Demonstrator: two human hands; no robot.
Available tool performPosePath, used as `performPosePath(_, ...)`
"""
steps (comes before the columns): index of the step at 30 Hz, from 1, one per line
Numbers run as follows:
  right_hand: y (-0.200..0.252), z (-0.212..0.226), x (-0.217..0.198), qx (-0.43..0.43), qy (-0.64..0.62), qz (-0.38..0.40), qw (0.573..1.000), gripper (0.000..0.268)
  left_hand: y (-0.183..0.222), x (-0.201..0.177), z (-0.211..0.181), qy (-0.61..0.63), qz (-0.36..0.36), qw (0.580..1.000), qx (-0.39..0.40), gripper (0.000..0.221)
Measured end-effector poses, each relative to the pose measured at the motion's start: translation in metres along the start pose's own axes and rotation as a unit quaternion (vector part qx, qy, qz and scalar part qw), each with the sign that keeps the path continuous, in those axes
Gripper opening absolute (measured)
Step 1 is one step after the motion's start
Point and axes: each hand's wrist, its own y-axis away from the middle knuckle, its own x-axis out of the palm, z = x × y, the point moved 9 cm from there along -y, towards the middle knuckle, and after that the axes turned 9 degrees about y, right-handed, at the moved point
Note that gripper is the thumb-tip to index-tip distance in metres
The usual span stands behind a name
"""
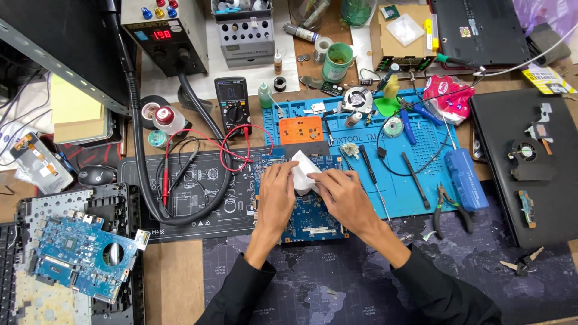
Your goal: Cleaning a motherboard with a cotton swab and using a heat gun and probe to repair components
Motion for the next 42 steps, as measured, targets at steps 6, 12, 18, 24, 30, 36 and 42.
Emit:
performPosePath(6, 0.007, -0.025, -0.047, 0.076, -0.053, -0.094, 0.991, 0.027, -0.014, -0.018, -0.042, 0.239, -0.023, 0.970, -0.023, 0.027)
performPosePath(12, -0.010, -0.013, -0.110, 0.047, -0.058, -0.161, 0.984, 0.027, -0.035, -0.043, -0.057, 0.275, -0.053, 0.959, -0.032, 0.022)
performPosePath(18, -0.019, -0.003, -0.081, 0.008, -0.058, -0.099, 0.993, 0.023, -0.032, -0.020, -0.014, 0.253, -0.038, 0.962, -0.094, 0.020)
performPosePath(24, -0.011, 0.013, 0.007, -0.066, 0.060, 0.019, 0.996, 0.044, -0.015, -0.014, 0.002, 0.070, -0.025, 0.996, -0.053, 0.024)
performPosePath(30, -0.015, 0.022, 0.038, -0.024, 0.060, 0.227, 0.972, 0.072, -0.020, -0.025, -0.043, 0.092, 0.009, 0.994, -0.052, 0.028)
performPosePath(36, 0.002, 0.017, 0.073, -0.087, 0.092, 0.120, 0.985, 0.065, -0.009, 0.032, -0.029, -0.011, 0.104, 0.992, 0.074, 0.047)
performPosePath(42, 0.004, 0.017, 0.076, -0.099, 0.091, 0.112, 0.985, 0.066, -0.009, 0.034, -0.029, -0.008, 0.104, 0.993, 0.061, 0.049)
